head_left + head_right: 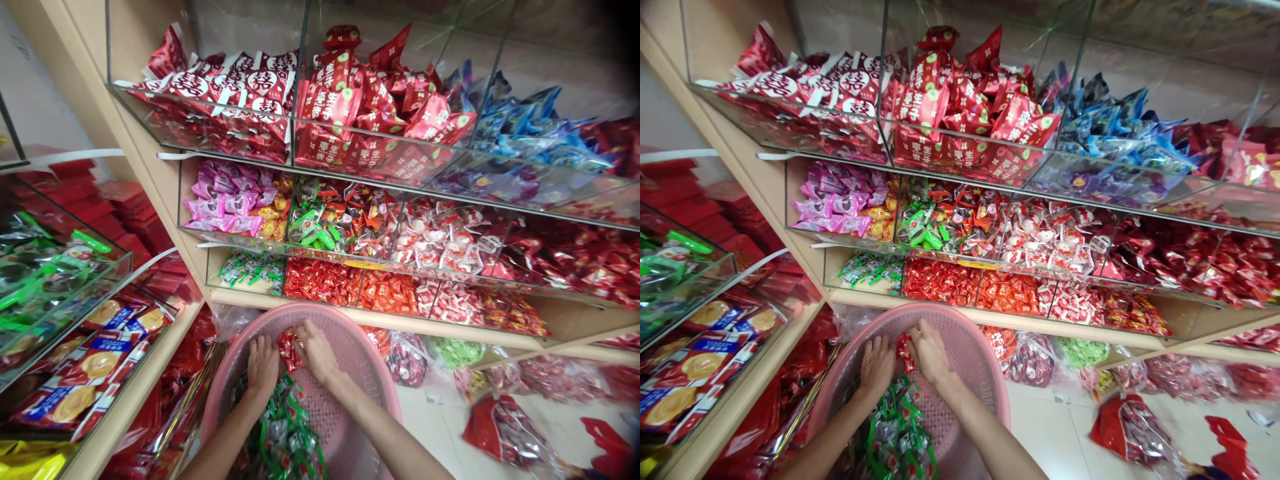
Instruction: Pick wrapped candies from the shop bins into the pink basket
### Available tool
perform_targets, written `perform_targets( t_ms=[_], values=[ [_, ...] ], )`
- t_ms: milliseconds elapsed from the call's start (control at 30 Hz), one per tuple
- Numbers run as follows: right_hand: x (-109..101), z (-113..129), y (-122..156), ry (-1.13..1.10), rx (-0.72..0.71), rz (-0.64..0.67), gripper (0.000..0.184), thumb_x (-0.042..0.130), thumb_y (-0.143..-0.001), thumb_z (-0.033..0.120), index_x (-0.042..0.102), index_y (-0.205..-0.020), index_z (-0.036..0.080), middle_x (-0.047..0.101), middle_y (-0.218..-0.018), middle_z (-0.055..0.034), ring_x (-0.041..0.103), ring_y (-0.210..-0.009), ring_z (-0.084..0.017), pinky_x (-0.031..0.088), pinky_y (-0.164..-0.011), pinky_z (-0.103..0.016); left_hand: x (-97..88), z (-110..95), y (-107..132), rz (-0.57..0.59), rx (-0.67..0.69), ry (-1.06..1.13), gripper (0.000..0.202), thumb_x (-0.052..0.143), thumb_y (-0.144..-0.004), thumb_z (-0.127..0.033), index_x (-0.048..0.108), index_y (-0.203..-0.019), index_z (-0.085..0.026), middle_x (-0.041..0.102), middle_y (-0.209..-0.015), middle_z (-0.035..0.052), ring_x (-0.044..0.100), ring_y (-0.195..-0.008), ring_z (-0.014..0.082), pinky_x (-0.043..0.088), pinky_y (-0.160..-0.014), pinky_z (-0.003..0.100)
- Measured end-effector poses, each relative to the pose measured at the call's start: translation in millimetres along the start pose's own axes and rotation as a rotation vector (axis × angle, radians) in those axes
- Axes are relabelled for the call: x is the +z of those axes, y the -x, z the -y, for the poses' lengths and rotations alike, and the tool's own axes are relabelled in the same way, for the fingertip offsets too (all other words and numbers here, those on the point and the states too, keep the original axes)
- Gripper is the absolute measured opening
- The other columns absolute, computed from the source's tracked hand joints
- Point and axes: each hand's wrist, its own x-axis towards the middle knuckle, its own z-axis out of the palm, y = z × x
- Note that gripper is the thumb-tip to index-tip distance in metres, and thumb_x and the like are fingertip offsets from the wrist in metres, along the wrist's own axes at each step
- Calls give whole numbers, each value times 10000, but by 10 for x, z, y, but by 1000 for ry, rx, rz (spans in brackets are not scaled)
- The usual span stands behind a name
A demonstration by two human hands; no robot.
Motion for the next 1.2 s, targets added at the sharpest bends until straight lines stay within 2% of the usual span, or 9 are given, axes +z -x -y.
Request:
perform_targets(
  t_ms=[133,200,267,433,667,800,900,1100,1200],
  values=[
    [-525,-224,-121,79,80,-218,215,396,-878,198,547,-1029,187,522,-1039,-86,495,-940,-200,398,-823,-314,-53,13,-21,3,-12,-16,341,354,-837,-99,685,-912,-125,616,-968,140,479,-959,268,325,-889,426],
    [-672,-352,-211,198,184,-245,219,430,-877,255,547,-1044,176,509,-1078,-117,494,-954,-227,404,-809,-343,-69,8,-23,19,-9,-24,322,371,-830,-105,681,-913,-126,615,-959,135,482,-950,265,330,-881,423],
    [-736,-456,-294,314,285,-197,263,478,-864,339,553,-1051,171,507,-1091,-148,500,-961,-261,406,-775,-365,-82,4,-19,30,-4,-32,315,375,-827,-105,677,-914,-129,614,-953,133,484,-948,264,331,-876,421],
    [-754,-628,-407,323,349,8,281,524,-853,365,559,-1067,186,548,-1035,-128,567,-898,-234,388,-698,-303,-128,10,9,30,-11,-17,297,382,-833,-127,670,-905,-124,609,-945,137,489,-953,270,322,-888,424],
    [-798,-800,-410,164,326,-20,168,542,-842,297,590,-951,179,595,-971,-75,592,-782,-160,370,-655,-237,-207,-58,48,-26,-14,102,342,447,-841,-237,576,-1140,-136,604,-1013,122,488,-986,263,286,-959,441],
    [-767,-818,-392,106,313,-95,181,468,-879,272,614,-930,178,627,-955,-81,600,-820,-166,381,-690,-237,-275,-148,66,-66,29,204,380,435,-858,-255,524,-1217,-170,594,-1096,108,482,-1039,251,286,-971,426],
    [-727,-828,-385,51,300,-176,201,453,-876,265,626,-916,172,649,-927,-88,603,-826,-179,391,-704,-246,-323,-214,90,-84,74,280,341,421,-868,-254,545,-1178,-184,598,-1098,94,496,-1020,236,315,-943,409],
    [-709,-846,-376,-128,269,-358,261,403,-871,298,605,-790,155,642,-770,-81,572,-694,-177,401,-671,-263,-318,-329,175,-86,118,457,278,418,-868,-244,571,-1096,-195,599,-1089,78,509,-1010,225,361,-901,400],
    [-738,-730,-325,-252,306,-485,287,409,-870,365,582,-781,155,622,-718,-62,542,-639,-164,404,-636,-262,-283,-382,234,-54,115,553,273,413,-863,-229,574,-1082,-208,601,-1083,72,514,-1003,223,367,-902,409]
  ],
)
